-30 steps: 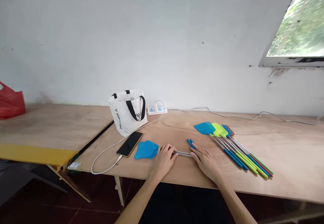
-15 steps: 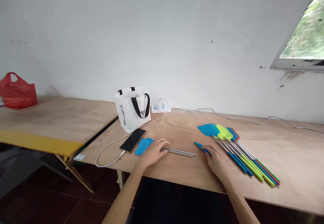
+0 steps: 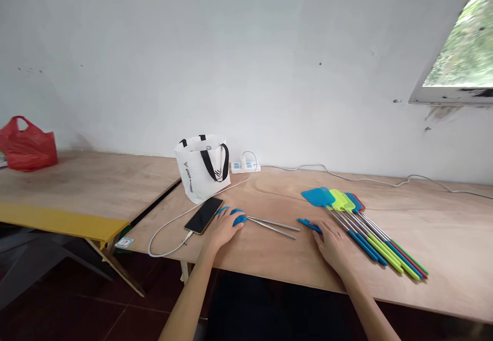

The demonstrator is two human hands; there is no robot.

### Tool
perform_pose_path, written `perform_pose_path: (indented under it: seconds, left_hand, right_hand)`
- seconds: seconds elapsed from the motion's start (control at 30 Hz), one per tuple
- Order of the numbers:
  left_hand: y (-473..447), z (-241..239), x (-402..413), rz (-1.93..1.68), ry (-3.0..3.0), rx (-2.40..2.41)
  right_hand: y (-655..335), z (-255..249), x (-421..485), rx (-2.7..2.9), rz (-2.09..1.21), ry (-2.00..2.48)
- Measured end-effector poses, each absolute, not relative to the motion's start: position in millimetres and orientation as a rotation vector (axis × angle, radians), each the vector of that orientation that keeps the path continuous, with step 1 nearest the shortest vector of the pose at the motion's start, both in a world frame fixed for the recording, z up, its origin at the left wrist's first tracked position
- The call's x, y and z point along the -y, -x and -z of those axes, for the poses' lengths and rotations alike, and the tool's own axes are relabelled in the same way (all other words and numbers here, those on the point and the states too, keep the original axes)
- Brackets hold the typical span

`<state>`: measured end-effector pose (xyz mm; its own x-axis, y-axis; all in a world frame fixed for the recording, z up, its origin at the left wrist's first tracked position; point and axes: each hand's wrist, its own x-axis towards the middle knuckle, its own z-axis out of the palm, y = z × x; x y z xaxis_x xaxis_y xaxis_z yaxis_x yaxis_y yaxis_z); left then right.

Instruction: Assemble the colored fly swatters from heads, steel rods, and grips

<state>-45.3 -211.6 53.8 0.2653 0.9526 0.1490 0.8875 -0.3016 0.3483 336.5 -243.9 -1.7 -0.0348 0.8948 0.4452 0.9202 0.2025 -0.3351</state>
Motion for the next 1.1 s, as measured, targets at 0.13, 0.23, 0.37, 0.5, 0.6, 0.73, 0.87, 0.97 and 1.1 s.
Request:
perform_pose_path:
  seconds: [0.13, 0.23, 0.37, 0.5, 0.6, 0.73, 0.87, 0.97, 1.1]
  left_hand:
    - [26.3, -47.0, 212.6, -0.618, -2.384, -1.759]
    - [10.4, -41.6, 212.2, -0.688, -2.411, -1.678]
    - [-4.8, -40.0, 213.9, -0.717, -2.372, -1.616]
    - [-9.2, -44.1, 216.6, -0.742, -2.379, -1.577]
    - [-9.9, -46.8, 216.9, -0.796, -2.396, -1.551]
    - [-9.8, -46.4, 213.9, -0.806, -2.389, -1.540]
    - [-7.0, -44.2, 210.6, -0.789, -2.357, -1.602]
    - [-4.6, -43.3, 209.9, -0.777, -2.358, -1.638]
    - [-0.8, -43.2, 208.8, -0.801, -2.399, -1.608]
  right_hand:
    - [-336.7, 4.6, 243.0, 1.893, 0.100, 1.705]
    - [-336.4, 3.6, 243.0, 1.898, 0.126, 1.705]
    - [-336.6, 1.2, 243.5, 1.894, 0.128, 1.694]
    - [-337.6, 1.4, 243.6, 1.878, 0.108, 1.696]
    - [-338.4, 2.0, 242.9, 1.880, 0.109, 1.695]
    - [-338.7, 1.4, 242.2, 1.887, 0.096, 1.687]
    - [-338.3, 0.8, 242.0, 1.913, 0.073, 1.663]
    - [-337.8, -0.1, 242.5, 1.929, 0.076, 1.667]
    - [-336.9, -3.1, 243.6, 1.936, 0.073, 1.680]
